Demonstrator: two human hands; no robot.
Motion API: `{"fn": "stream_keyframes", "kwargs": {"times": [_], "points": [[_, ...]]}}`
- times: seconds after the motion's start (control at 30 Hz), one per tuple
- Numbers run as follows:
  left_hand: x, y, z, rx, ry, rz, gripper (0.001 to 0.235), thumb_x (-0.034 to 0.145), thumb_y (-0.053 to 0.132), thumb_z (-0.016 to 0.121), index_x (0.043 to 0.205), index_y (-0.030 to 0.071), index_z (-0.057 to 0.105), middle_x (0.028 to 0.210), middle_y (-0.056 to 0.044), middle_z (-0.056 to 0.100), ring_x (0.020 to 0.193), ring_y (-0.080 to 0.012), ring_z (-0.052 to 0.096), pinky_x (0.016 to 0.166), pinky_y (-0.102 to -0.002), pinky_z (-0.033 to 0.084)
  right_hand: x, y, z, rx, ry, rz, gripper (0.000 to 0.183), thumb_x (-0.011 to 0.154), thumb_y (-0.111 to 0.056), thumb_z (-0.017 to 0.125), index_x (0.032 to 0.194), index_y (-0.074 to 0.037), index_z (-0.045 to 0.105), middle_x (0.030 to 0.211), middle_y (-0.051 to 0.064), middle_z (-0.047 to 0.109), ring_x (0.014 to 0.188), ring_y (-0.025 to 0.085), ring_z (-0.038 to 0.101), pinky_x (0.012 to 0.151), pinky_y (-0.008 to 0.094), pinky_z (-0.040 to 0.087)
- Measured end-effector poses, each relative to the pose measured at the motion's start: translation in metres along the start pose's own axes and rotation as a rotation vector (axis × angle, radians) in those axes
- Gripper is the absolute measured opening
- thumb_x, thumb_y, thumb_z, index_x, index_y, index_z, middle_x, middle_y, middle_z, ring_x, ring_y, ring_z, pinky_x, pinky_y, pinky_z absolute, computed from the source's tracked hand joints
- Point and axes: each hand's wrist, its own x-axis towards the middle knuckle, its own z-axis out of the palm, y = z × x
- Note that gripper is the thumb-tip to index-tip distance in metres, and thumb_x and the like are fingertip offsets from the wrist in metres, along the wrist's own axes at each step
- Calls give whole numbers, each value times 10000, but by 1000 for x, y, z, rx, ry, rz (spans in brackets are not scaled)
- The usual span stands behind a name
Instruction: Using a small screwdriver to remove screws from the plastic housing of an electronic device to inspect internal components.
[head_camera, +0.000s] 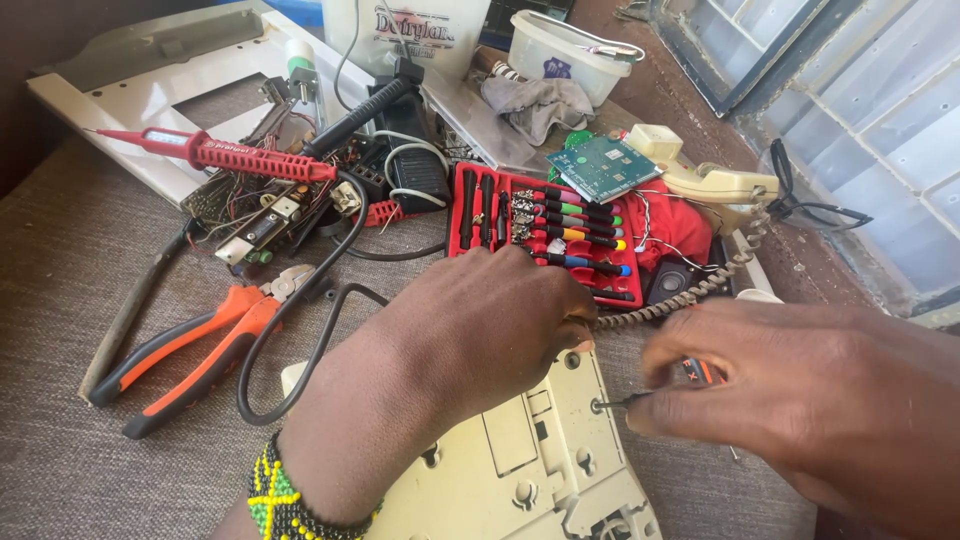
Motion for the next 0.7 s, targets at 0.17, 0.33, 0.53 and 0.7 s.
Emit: {"fn": "stream_keyframes", "kwargs": {"times": [0.17,0.33,0.53,0.7], "points": [[0,0,1,-1,1,4,239,1022,436,548,1145,357,738,981,-131,733,936,-462,674,713,-571,537,9,6,8,-24,55,43,296,952,-488,664,1145,-281,749,860,-61,694,589,156,727,448,386,579],[-1,1,-1,-5,-14,-16,236,1026,434,551,1148,348,734,973,-126,732,933,-455,676,708,-564,537,14,7,6,8,49,149,329,894,-569,742,1022,-275,817,718,-87,750,554,168,748,464,391,596],[1,0,2,-3,10,-7,242,1015,430,559,1163,355,736,994,-135,732,943,-459,679,735,-580,543,21,6,-5,-67,24,-40,200,873,-308,722,1042,-357,817,1002,-99,717,797,244,583,462,469,531],[1,-2,4,1,43,17,239,1009,441,574,1148,351,746,975,-145,731,937,-471,670,725,-578,538,9,9,7,-113,50,-13,210,860,-237,700,1038,-307,787,1131,-52,720,760,203,733,529,480,580]]}}
